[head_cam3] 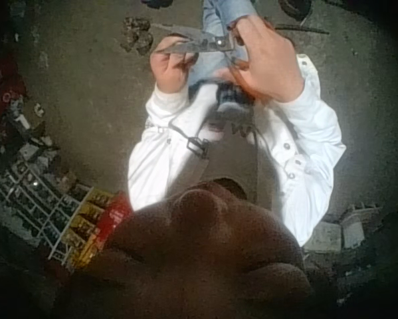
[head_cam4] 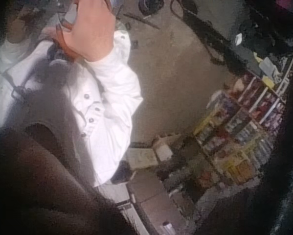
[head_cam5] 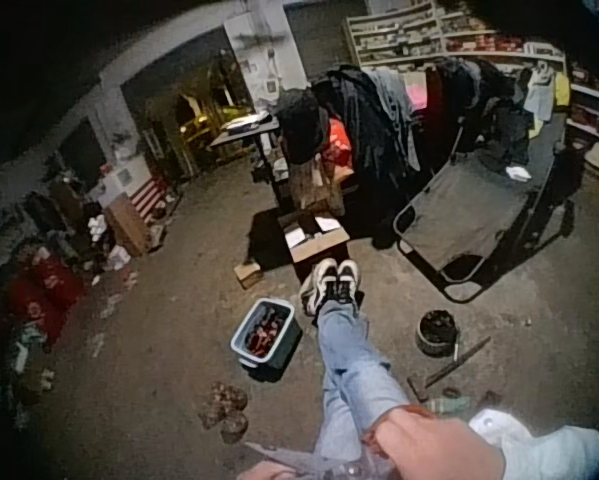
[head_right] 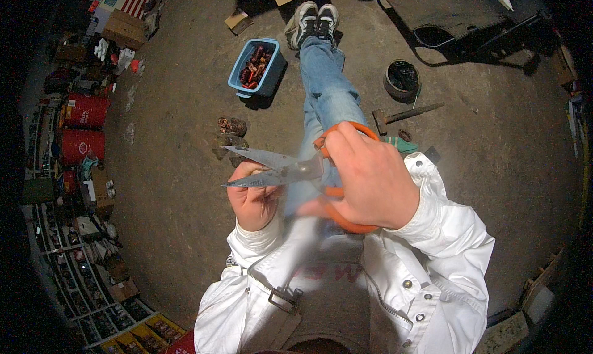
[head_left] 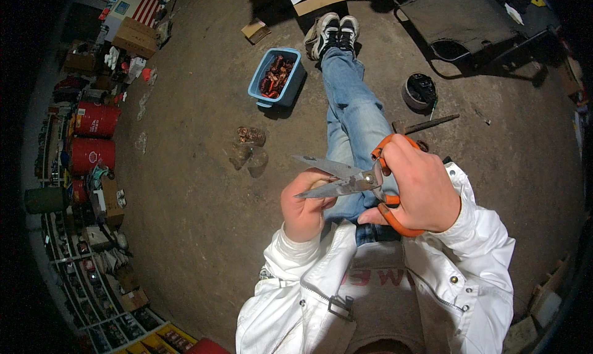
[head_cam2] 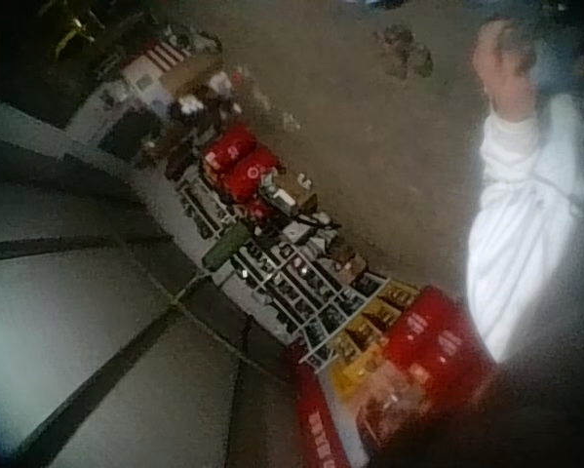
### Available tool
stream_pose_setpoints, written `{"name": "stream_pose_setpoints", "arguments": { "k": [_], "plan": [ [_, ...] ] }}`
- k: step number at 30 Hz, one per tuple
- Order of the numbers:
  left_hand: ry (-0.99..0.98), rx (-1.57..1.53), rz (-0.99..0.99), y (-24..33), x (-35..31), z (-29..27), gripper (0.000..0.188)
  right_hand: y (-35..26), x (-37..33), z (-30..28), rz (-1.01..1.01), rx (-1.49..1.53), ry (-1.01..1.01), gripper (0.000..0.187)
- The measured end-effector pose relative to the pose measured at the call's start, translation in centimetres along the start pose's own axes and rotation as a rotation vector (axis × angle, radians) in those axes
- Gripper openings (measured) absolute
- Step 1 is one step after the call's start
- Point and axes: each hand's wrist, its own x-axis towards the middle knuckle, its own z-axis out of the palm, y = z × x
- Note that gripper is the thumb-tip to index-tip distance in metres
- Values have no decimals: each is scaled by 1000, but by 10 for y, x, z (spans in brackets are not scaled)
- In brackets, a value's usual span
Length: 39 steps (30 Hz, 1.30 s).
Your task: The person repeatedly trims the stems off red chili peppers using orange-handled shears. Each pepper is held in the left hand and the stem is snipped off with the shears in the right hand. Trimmed stems fall to the floor while the peppers remain in hand or are briefly set aside.
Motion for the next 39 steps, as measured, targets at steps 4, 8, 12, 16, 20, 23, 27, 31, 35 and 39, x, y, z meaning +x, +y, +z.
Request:
{"name": "stream_pose_setpoints", "arguments": {
  "k": [4,8,12,16,20,23,27,31,35,39],
  "plan": [
    [-16,7,19,0,0,-1,22,-1,-1,1,14,32,-12,69],
    [-25,33,39,-1,1,-2,20,-1,-1,1,31,31,-22,69],
    [-35,-19,37,-3,1,-2,18,1,-3,3,19,21,-14,70],
    [-7,-15,25,-3,0,-1,16,5,-6,7,27,53,-14,71],
    [29,-20,-16,-2,-1,0,16,6,-8,13,41,108,-52,72],
    [8,16,26,-1,0,1,18,5,-7,13,8,111,2,71],
    [21,48,-33,3,0,0,22,4,-6,5,4,39,60,73],
    [-7,38,5,1,1,-2,21,3,-4,2,-4,20,55,74],
    [-53,71,19,1,2,-6,18,4,-5,0,17,19,24,74],
    [-3,177,23,3,0,-6,16,6,-4,0,-22,22,30,74]
  ]
}}
